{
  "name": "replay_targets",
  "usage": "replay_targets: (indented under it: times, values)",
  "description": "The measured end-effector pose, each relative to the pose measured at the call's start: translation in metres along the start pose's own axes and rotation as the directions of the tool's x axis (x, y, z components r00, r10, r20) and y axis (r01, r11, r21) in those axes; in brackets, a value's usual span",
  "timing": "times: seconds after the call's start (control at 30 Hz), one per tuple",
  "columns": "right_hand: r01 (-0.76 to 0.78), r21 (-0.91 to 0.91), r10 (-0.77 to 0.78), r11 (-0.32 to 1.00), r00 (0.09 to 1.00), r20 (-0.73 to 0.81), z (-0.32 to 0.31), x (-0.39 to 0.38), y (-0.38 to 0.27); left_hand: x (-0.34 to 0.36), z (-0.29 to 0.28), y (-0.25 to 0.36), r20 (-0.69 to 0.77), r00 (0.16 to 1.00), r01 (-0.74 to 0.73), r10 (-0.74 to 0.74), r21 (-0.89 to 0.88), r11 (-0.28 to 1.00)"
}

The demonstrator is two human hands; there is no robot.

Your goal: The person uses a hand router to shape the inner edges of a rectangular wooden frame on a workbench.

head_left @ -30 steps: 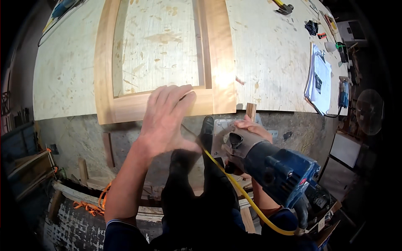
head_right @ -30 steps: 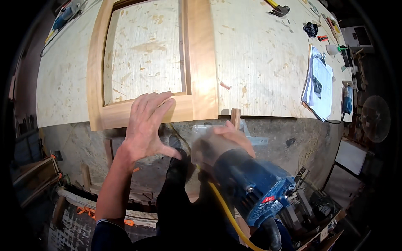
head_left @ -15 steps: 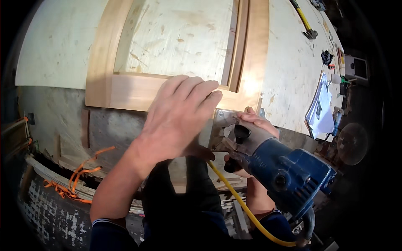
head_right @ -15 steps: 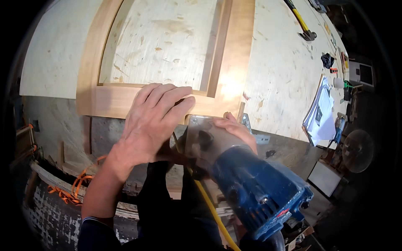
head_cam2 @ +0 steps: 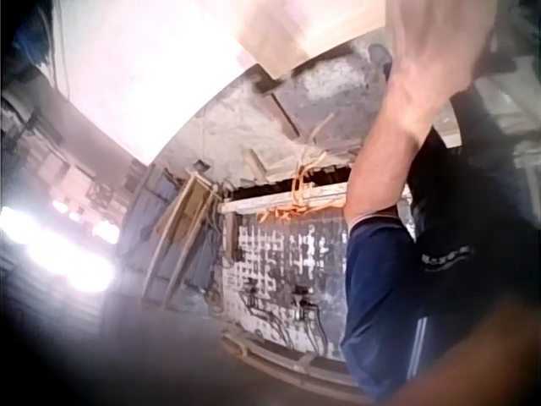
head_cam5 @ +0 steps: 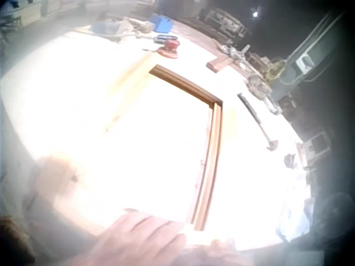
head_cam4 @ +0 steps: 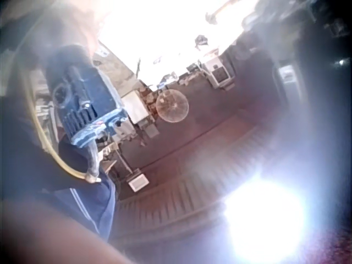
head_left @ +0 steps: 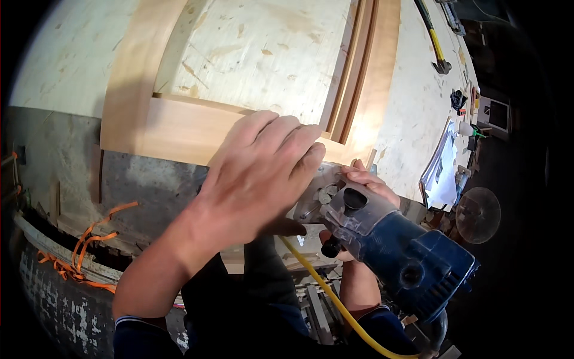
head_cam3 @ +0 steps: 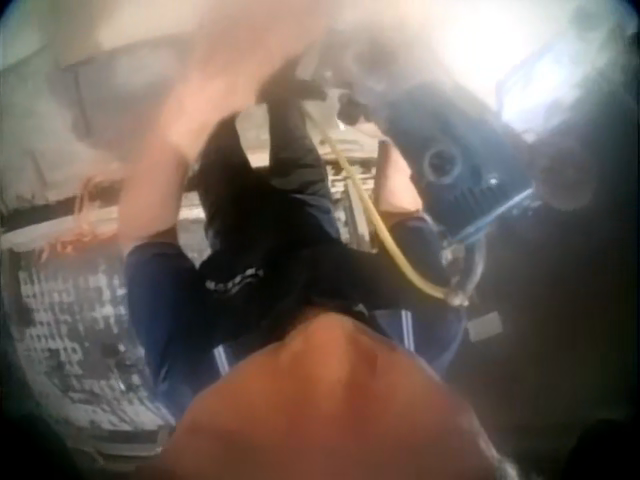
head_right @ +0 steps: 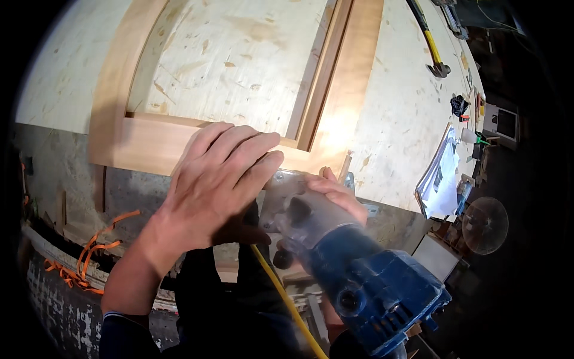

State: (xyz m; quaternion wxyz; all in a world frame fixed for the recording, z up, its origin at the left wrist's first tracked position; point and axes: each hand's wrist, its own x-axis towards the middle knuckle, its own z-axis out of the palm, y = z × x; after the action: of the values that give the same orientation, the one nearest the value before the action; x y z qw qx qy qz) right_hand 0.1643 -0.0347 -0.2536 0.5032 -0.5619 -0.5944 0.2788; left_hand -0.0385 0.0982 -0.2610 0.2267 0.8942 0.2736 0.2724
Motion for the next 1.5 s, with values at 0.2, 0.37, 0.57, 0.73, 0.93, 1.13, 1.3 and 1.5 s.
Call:
replay_targets:
  times: [0.2,0.37,0.57,0.73,0.93,1.13,1.3,1.5]
  values:
    - [-0.018,-0.001,0.018,1.0,0.999,0.05,-0.012,-0.002,0.007,0.0,-0.007,-0.003,0.098,0.995,-0.018,0.023,-0.054,0.998]
    - [0.022,0.007,-0.022,1.0,0.998,0.056,-0.015,0.0,0.013,-0.004,-0.006,-0.005,0.088,0.995,-0.049,0.054,-0.059,0.997]
    - [0.012,0.067,-0.019,0.998,0.995,0.099,-0.015,0.007,0.013,0.002,-0.015,0.002,0.1,0.995,-0.012,0.023,-0.106,0.994]
    - [0.021,0.086,-0.029,0.996,0.995,0.095,-0.015,0.009,0.017,0.005,-0.016,0.005,0.101,0.995,0.033,-0.022,-0.111,0.993]
    - [-0.035,-0.012,0.035,0.999,0.998,0.048,-0.007,0.007,0.017,0.003,-0.015,0.004,0.113,0.993,0.055,-0.044,-0.098,0.994]
    - [0.003,0.036,-0.005,0.999,0.998,0.056,-0.015,0.016,0.019,0.008,-0.011,0.006,0.087,0.994,0.071,-0.063,-0.095,0.993]
    - [0.017,0.123,-0.016,0.992,1.0,-0.011,-0.014,0.021,0.028,0.01,-0.011,0.008,0.057,0.994,0.104,-0.098,-0.12,0.987]
    - [-0.003,0.038,0.001,0.999,0.999,0.054,-0.019,0.032,0.022,0.012,-0.012,0.01,0.062,0.991,0.129,-0.122,-0.13,0.983]
